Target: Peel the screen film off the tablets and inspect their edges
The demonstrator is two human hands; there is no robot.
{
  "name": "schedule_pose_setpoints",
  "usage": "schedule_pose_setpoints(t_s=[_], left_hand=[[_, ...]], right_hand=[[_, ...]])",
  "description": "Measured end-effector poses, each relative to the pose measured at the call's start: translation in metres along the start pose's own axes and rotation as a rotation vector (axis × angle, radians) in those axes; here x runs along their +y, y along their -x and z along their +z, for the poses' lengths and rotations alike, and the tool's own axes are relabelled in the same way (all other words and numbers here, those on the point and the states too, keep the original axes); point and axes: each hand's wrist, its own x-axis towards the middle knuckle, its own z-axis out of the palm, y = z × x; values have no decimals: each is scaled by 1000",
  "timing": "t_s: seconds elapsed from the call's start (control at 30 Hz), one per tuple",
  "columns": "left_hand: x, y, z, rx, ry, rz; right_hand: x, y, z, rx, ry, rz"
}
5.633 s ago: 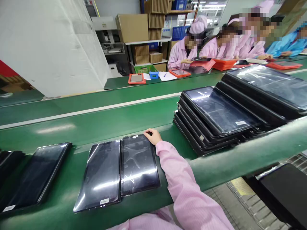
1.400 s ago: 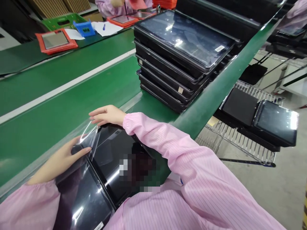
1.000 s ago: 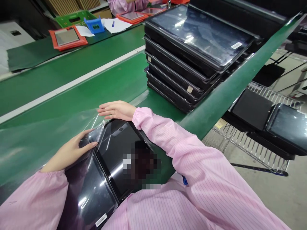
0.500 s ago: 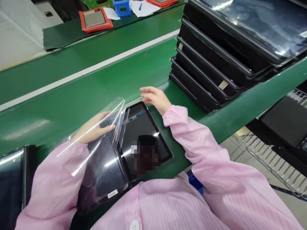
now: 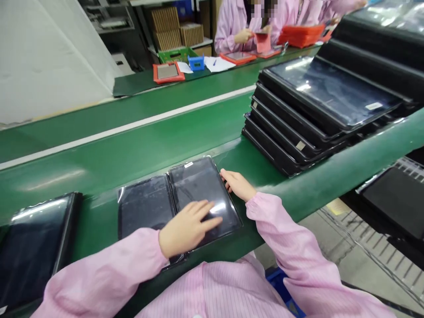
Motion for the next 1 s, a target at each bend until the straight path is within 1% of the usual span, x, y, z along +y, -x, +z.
schedule_pose_setpoints(t_s=[0.03, 0.07, 0.1, 0.13, 0.17, 0.2, 0.27, 0.3, 0.33, 0.37, 0.4, 0.5, 0.63, 0.73, 0.8, 0.87, 0.9, 0.93, 1.0], left_hand=[[5, 8, 0, -1, 41, 20], [7, 20, -1, 15, 76, 9], [6, 33, -2, 44, 105, -42], [3, 49, -3, 88, 118, -129], [-1, 65, -4, 153, 105, -268], [-4, 82, -4, 212, 78, -440], [-5, 109, -1, 333, 12, -722], [-3, 118, 3, 346, -7, -777], [2, 123, 6, 337, -18, -778], [8, 124, 9, 304, -16, -737], [13, 122, 12, 256, -4, -668], [20, 101, 9, 119, 60, -478], [8, 70, -6, -13, 145, -311], [0, 60, -13, -41, 176, -208], [-4, 58, -14, -36, 203, -145], [-9, 57, -15, -21, 273, -110], [-12, 56, -15, -14, 326, -114], [-17, 55, -15, -6, 385, -139], [-27, 53, -16, 15, 507, -250]], right_hand=[[-1, 0, 1, 2, 39, -20], [-2, -1, 3, 11, 81, -42], [-3, -1, 4, 26, 125, -65], [-3, -1, 6, 48, 171, -85], [-2, -1, 8, 73, 216, -101], [-2, -1, 11, 99, 260, -115], [-1, -1, 15, 143, 344, -143], [-1, -1, 17, 159, 382, -161], [-2, -3, 18, 171, 417, -184], [-4, -6, 20, 177, 448, -210], [-6, -10, 21, 178, 475, -239], [-16, -28, 23, 177, 539, -322], [-27, -52, 24, 205, 588, -420], [-30, -60, 23, 203, 599, -473], [-30, -64, 22, 218, 600, -504], [-29, -70, 21, 237, 579, -552], [-28, -73, 20, 244, 537, -578], [-28, -75, 19, 250, 473, -595], [-28, -74, 15, 265, 318, -597]])
